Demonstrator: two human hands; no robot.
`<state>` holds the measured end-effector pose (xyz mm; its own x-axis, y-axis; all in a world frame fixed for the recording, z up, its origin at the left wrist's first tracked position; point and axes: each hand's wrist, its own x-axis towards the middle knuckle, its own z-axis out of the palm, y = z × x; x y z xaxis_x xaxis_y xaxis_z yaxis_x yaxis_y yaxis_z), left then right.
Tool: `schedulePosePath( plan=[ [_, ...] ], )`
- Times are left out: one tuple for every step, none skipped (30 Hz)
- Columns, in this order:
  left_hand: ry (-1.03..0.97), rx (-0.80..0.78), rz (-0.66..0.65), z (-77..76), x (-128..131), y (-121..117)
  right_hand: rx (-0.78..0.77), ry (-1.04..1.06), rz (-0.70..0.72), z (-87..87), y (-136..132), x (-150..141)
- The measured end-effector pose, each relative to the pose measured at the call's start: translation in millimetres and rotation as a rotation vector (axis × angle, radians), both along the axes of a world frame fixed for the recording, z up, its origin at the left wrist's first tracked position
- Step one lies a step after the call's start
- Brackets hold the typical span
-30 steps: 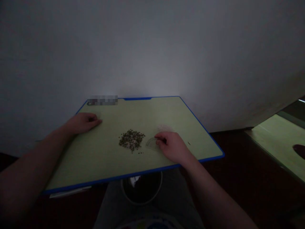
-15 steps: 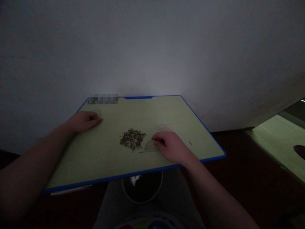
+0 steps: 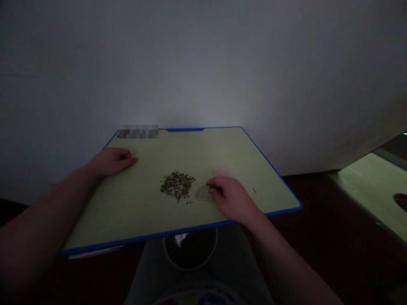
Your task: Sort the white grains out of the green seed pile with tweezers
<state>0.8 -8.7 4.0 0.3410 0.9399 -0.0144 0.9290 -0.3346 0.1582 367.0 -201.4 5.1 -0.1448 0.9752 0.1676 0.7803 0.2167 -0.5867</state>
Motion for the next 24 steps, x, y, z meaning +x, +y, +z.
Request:
schedulePosePath(
  plan=[
    [0.000, 0.003, 0.001, -0.7, -0.7, 0.7, -0.010, 0.013, 0.002, -0.3, -1.1, 1.1],
    [0.001, 0.005, 0.001, -1.1, -1.2, 1.2, -0.017, 0.026, 0.004, -0.4, -2.1, 1.8],
    [0.000, 0.008, 0.000, -1.2, -1.4, 1.5, -0.021, 0.037, 0.009, -0.3, -3.0, 2.0],
    [0.000, 0.010, 0.000, -1.0, -1.5, 1.6, -0.023, 0.045, 0.013, 0.0, -3.7, 1.7],
    [0.001, 0.010, 0.002, -0.7, -1.3, 1.5, -0.023, 0.050, 0.015, 0.3, -4.0, 1.1],
    [0.002, 0.006, 0.004, -0.1, -0.9, 1.3, -0.022, 0.050, 0.015, 0.7, -4.1, 0.4],
    [0.004, 0.003, 0.006, 0.4, -0.4, 0.9, -0.022, 0.049, 0.013, 1.1, -3.9, -0.5],
    [0.005, 0.000, 0.008, 0.9, 0.1, 0.5, -0.019, 0.046, 0.010, 1.4, -3.6, -1.3],
    [0.006, -0.001, 0.010, 1.3, 0.5, 0.2, -0.014, 0.043, 0.009, 1.7, -3.3, -2.1],
    [0.006, 0.000, 0.008, 1.5, 0.8, 0.0, -0.009, 0.039, 0.013, 2.0, -3.0, -2.8],
    [0.003, 0.003, 0.004, 1.5, 0.9, -0.1, -0.006, 0.034, 0.023, 2.2, -2.9, -3.3],
    [0.000, 0.006, -0.001, 1.4, 0.8, -0.2, -0.004, 0.028, 0.035, 2.5, -3.1, -3.8],
    [-0.002, 0.006, -0.004, 1.2, 0.5, -0.1, -0.003, 0.022, 0.047, 2.7, -3.6, -4.2],
    [-0.009, 0.006, -0.007, 0.9, 0.3, -0.1, -0.004, 0.017, 0.060, 2.9, -4.4, -4.5],
    [-0.010, 0.004, -0.004, 0.7, 0.0, -0.1, -0.009, 0.013, 0.074, 3.1, -5.5, -4.7],
    [-0.009, 0.001, 0.001, 0.7, -0.2, -0.1, -0.013, 0.011, 0.084, 3.3, -6.6, -5.0],
    [-0.009, -0.001, 0.002, 0.7, -0.3, 0.0, -0.016, 0.012, 0.091, 3.5, -7.7, -5.2],
    [-0.006, -0.001, 0.003, 0.8, -0.3, 0.0, -0.020, 0.014, 0.093, 3.6, -8.6, -5.5],
    [-0.003, 0.002, 0.001, 1.1, -0.2, 0.2, -0.022, 0.016, 0.090, 3.7, -9.2, -5.9],
    [0.000, 0.005, -0.002, 1.3, -0.1, 0.4, -0.022, 0.019, 0.079, 3.8, -9.4, -6.4],
    [0.003, 0.010, -0.004, 1.6, 0.1, 0.6, -0.022, 0.020, 0.064, 4.0, -9.3, -7.0],
    [0.004, 0.014, -0.006, 1.8, 0.2, 0.9, -0.021, 0.019, 0.047, 4.1, -8.9, -7.6],
    [0.003, 0.016, -0.009, 1.8, 0.2, 1.2, -0.021, 0.018, 0.030, 4.3, -8.3, -8.2],
    [0.001, 0.019, -0.011, 1.8, 0.2, 1.4, -0.020, 0.016, 0.013, 4.3, -7.4, -8.8]
  ],
)
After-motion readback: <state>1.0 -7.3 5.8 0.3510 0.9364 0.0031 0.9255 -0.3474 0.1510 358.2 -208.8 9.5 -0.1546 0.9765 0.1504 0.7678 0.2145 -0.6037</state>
